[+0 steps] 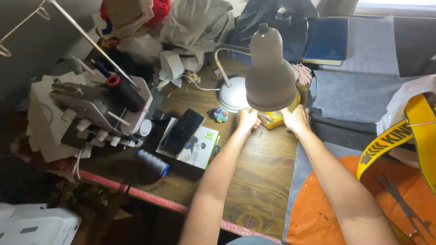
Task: The person uses scissors to cut a yellow webbing strap into several pieces on a wooden table. They handle the strap segments, folding and arranging them, while a sewing machine and other items remain on the cluttered workspace.
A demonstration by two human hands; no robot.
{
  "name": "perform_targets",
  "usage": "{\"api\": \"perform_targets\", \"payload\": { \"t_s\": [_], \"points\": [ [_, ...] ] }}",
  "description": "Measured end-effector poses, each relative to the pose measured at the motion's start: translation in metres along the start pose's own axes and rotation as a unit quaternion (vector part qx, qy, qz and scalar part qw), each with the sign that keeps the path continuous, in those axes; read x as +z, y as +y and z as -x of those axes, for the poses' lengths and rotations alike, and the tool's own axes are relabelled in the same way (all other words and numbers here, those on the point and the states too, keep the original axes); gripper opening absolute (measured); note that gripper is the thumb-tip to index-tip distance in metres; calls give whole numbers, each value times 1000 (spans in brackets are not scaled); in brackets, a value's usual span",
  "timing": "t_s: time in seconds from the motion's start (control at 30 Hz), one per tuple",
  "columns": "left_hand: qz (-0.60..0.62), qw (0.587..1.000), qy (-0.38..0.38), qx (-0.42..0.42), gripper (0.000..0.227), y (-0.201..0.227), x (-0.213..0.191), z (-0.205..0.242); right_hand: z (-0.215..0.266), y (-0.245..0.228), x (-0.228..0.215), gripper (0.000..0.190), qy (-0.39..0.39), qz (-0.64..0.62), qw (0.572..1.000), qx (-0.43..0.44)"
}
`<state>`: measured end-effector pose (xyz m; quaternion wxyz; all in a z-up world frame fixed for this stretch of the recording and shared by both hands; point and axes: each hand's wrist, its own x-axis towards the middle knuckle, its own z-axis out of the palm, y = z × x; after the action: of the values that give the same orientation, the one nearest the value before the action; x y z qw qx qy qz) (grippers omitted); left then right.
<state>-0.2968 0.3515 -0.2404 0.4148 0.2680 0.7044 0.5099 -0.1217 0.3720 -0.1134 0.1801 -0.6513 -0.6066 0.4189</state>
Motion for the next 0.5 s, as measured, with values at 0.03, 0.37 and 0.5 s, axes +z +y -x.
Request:
{"api": "perform_targets", "payload": {
  "t_s": [0.03, 0.37, 0.5],
  "points": [
    [-6, 1000, 26, -4, 43, -3, 0, -14, -7, 5, 3, 72, 4, 18, 1000, -2],
    [-52, 984, 47, 162, 60, 59, -12, 84, 36, -18, -9, 87, 35, -42, 998, 28],
    [-61, 972, 21, 227, 85, 89, -12, 112, 21, 30, 3, 86, 42, -31, 999, -15]
  ]
}}
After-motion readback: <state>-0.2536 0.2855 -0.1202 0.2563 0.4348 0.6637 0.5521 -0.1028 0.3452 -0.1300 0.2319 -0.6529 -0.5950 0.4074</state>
